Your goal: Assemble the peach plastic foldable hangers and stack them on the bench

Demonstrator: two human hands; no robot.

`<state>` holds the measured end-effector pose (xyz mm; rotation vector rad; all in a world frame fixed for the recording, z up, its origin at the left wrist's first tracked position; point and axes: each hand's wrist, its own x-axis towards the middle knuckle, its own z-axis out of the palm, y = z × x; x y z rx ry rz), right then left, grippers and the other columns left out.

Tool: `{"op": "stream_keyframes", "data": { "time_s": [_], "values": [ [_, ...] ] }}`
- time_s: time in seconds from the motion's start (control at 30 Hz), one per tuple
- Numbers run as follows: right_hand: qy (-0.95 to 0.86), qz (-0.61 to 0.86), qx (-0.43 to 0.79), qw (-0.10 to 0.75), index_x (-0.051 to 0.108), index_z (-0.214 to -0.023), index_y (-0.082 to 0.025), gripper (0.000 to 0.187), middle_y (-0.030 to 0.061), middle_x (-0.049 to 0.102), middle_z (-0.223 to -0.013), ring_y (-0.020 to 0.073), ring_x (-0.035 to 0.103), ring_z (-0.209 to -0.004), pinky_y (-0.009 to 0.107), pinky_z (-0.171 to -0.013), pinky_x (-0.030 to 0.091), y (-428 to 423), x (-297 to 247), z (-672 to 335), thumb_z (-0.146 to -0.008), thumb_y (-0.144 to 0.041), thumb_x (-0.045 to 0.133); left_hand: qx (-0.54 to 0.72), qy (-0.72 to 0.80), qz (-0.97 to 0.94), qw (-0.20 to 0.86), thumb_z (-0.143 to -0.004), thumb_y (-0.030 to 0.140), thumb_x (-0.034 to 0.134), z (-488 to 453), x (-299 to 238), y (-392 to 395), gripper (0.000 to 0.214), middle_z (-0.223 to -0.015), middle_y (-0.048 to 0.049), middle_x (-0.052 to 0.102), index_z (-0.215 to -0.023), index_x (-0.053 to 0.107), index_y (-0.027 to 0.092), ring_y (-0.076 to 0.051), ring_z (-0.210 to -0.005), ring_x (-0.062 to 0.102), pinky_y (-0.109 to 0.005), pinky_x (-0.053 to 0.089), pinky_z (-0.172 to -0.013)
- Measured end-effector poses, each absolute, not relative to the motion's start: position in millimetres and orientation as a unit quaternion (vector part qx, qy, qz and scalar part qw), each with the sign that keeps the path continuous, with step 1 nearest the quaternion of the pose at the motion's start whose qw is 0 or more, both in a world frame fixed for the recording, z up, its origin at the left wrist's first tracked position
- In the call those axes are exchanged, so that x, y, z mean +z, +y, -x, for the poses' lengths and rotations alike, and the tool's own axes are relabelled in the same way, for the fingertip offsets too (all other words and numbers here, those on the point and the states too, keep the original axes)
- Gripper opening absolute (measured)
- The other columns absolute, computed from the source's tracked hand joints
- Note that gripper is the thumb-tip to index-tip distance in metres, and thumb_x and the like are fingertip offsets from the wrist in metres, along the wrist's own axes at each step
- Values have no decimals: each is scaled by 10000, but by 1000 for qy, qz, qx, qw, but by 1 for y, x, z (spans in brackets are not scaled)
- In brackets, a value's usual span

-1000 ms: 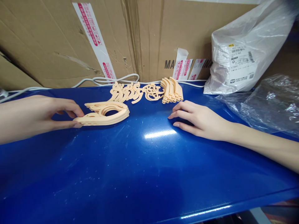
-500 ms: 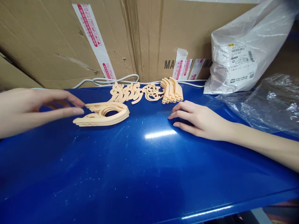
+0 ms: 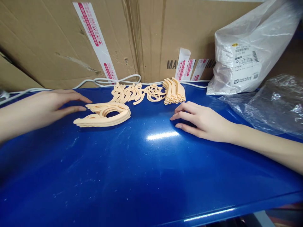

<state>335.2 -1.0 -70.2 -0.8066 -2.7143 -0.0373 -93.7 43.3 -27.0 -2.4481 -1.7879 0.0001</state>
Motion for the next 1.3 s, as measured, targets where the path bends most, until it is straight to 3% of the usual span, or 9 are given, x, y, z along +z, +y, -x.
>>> {"op": "stream_keyframes", "data": {
  "time_s": [0.23,0.53,0.77,0.97,1.13,1.3],
  "values": [
    [-946,283,-7,155,637,-1117,-166,267,116,614,-1126,225,592,-1026,384,-898,502,-1,-70,-335,-986,-312,456,26,-543,839,9,-744,919,146,106,-29,49,953,-1150,-60,657,-1144,637,206,-231,-991,622,-346,461,-902],
    [-946,283,-9,157,637,-1124,-164,269,117,617,-1124,224,595,-1021,375,-896,500,-1,-70,-336,-982,-310,462,2,-561,828,26,-627,986,45,88,-28,43,1087,-1045,-74,677,-1024,675,194,-237,-915,635,-359,473,-870],
    [-946,284,-9,154,634,-1122,-170,266,116,616,-1125,225,591,-1020,384,-894,503,-1,-70,-336,-985,-317,459,23,-544,839,22,-729,931,91,98,-31,47,966,-1100,-62,670,-1088,647,226,-249,-980,626,-350,471,-876],
    [-946,283,-8,160,636,-1116,-173,262,114,619,-1118,223,595,-1012,379,-889,504,-1,-70,-335,-985,-313,457,8,-565,824,28,-674,956,50,90,-30,45,1053,-1068,-84,671,-1065,661,192,-263,-949,622,-379,466,-894],
    [-946,283,-14,156,637,-1115,-160,266,114,613,-1120,221,592,-1016,371,-894,498,-1,-70,-336,-985,-310,460,36,-551,833,12,-747,911,134,103,-31,51,943,-1119,-64,664,-1135,626,206,-234,-968,621,-336,461,-869],
    [-947,282,-13,153,630,-1123,-172,263,114,608,-1129,225,589,-1026,377,-902,497,-1,-71,-336,-985,-318,459,28,-554,831,37,-713,935,137,108,-30,52,937,-1040,-57,673,-1021,663,222,-234,-893,621,-342,457,-849]
  ]
}}
